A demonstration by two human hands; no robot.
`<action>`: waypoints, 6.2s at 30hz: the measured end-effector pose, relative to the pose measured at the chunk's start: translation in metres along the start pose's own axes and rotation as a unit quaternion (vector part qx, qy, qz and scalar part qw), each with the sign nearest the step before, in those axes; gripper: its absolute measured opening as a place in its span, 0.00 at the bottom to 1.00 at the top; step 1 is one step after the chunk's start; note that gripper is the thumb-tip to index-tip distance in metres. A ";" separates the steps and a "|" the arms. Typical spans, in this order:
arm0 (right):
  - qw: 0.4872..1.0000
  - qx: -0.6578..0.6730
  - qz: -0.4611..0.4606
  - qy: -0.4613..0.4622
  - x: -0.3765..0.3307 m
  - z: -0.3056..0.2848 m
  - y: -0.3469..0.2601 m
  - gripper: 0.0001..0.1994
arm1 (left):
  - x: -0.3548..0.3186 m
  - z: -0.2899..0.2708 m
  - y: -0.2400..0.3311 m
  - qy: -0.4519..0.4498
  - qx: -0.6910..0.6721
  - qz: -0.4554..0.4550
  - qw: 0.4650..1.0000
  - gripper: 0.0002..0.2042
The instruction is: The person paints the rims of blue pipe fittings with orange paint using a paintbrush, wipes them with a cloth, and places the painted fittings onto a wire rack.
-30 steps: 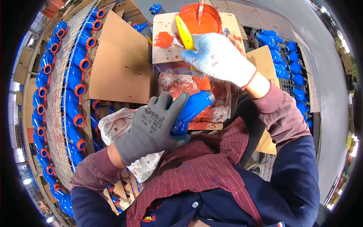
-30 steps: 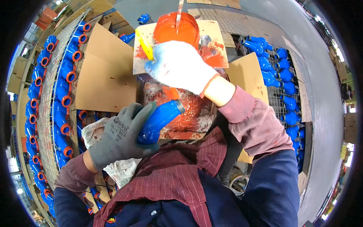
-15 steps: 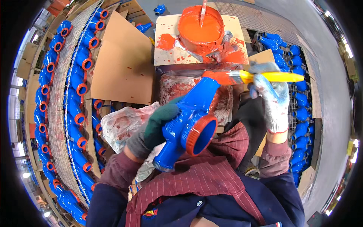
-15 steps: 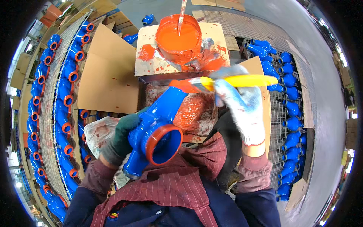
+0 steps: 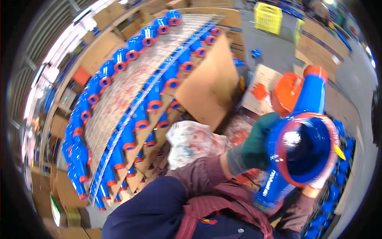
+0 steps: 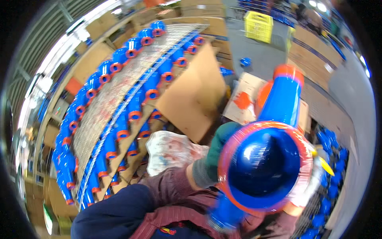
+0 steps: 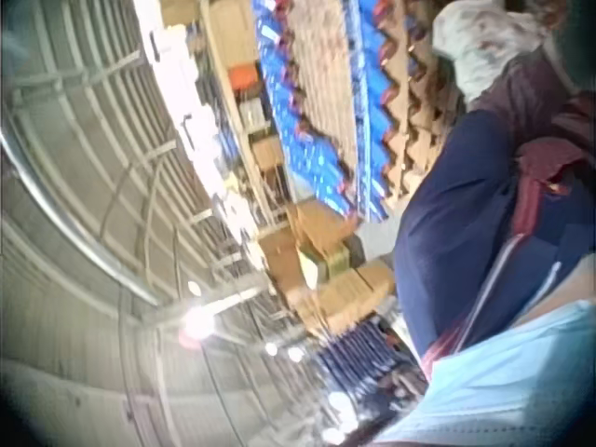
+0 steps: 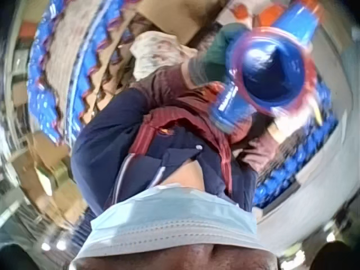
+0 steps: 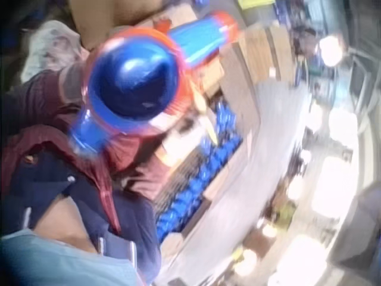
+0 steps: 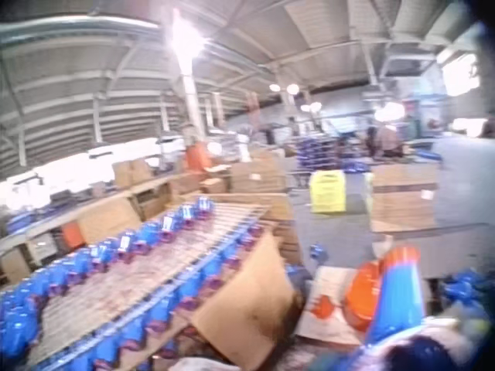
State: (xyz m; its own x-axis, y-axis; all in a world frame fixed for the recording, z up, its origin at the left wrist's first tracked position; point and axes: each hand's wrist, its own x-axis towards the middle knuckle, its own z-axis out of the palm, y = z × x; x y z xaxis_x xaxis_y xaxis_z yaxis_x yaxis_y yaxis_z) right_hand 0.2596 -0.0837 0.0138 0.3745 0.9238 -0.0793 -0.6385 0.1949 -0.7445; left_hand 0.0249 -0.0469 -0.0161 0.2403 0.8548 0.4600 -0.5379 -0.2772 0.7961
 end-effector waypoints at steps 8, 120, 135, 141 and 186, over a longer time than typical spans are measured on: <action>0.930 -0.319 -0.180 0.016 0.039 0.020 -0.045 0.10 | 0.020 -0.017 0.066 -0.056 -0.208 -0.423 0.880 0.35; 0.921 -0.343 -0.178 -0.047 -0.082 0.075 -0.033 0.06 | -0.025 -0.033 0.057 -0.032 0.207 -0.103 0.972 0.50; 0.553 -0.626 -0.508 -0.210 -0.126 0.081 -0.016 0.06 | -0.027 -0.012 0.061 -0.052 0.387 0.036 0.920 0.48; 0.631 -0.555 -0.508 -0.191 -0.144 0.077 -0.042 0.07 | -0.019 -0.004 0.084 0.078 0.084 -0.103 0.988 0.41; 0.843 -0.318 -0.408 -0.149 -0.083 0.150 0.036 0.16 | -0.078 -0.182 0.317 0.373 0.158 -0.024 0.914 0.31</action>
State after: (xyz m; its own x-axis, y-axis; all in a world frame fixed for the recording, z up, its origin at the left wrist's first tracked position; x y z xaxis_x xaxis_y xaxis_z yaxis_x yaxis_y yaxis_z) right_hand 0.1053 -0.1037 0.0931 0.2692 0.6284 0.7298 0.2746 0.6763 -0.6836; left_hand -0.3118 -0.1216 0.1288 -0.4232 0.8981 0.1195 -0.2530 -0.2438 0.9362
